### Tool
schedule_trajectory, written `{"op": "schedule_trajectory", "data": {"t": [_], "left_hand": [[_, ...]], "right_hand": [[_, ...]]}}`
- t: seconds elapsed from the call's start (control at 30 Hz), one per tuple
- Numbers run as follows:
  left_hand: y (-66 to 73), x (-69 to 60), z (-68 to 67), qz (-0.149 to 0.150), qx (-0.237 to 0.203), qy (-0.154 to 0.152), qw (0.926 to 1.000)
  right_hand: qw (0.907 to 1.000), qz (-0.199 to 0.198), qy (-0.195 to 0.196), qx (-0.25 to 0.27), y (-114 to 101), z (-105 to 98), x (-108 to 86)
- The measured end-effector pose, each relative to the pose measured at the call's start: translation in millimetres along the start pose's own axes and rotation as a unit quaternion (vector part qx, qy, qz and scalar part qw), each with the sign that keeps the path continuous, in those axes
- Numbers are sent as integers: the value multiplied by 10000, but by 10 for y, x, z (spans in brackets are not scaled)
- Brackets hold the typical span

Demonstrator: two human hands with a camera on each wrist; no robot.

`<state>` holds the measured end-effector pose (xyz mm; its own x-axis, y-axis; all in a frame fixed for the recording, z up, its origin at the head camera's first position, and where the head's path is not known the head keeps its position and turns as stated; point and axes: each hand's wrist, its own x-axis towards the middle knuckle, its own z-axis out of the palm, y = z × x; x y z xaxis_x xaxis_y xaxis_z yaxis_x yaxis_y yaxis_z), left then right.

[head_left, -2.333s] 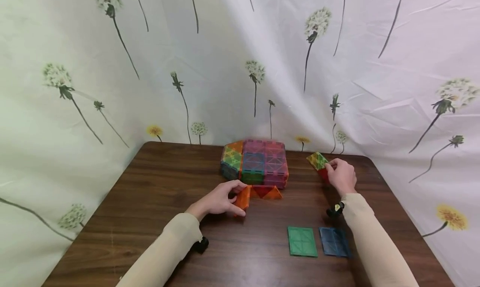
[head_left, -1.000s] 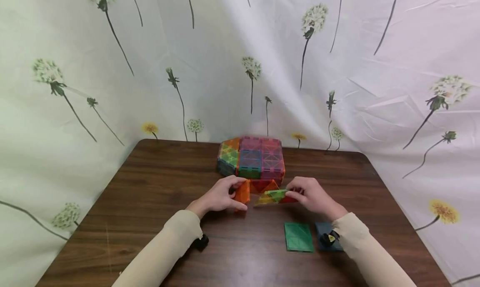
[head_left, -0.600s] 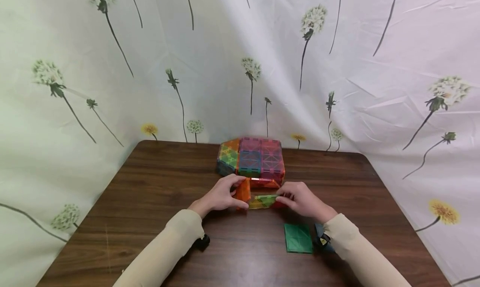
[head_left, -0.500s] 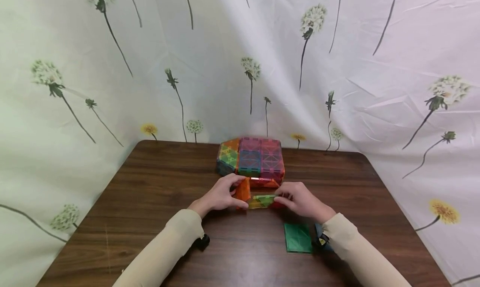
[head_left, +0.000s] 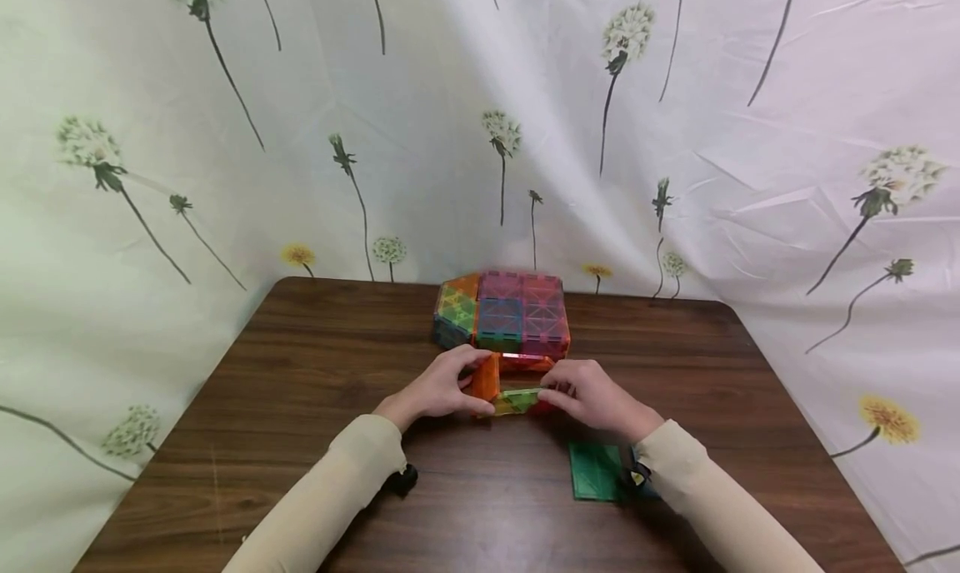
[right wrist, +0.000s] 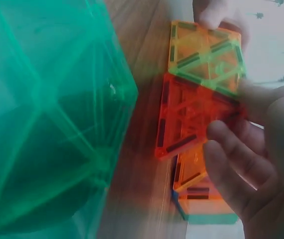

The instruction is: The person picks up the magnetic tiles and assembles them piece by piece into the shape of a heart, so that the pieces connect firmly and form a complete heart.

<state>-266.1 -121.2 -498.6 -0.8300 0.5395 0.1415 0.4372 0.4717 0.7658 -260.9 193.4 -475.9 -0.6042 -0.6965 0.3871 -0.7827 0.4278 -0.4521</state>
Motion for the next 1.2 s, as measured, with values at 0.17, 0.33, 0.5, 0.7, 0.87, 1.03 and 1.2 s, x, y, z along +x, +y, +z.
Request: {"op": "schedule_trajectory", "data": {"t": [0.17,0.33,0.5,0.7,0.87,1.03,1.2], "left_hand": [[7,-8,-8,45,-61,-56,10000],[-2,-22,-25,25,-38,-106,9999],[-16,-22,-29,60,-136,-156,9998],[-26,-26,-37,122,-247,-220,9994],[-15,-39,-43,142,-272,-258,9992],[-21,-45,-55,156,-410,-376,9983],[-22,-43,-66,147,-479,-479,9976]], "right_hand": [[9971,346,592,-321,125,-28,24],[9955,461,383,-731,201,-17,123],[9922,754,-42,-994,204,64,236],[9879,934,-293,-1204,184,145,298],[9877,899,-367,-1228,176,144,300],[9883,936,-565,-1064,157,117,297],[9890,915,-584,-1005,171,96,279]]}}
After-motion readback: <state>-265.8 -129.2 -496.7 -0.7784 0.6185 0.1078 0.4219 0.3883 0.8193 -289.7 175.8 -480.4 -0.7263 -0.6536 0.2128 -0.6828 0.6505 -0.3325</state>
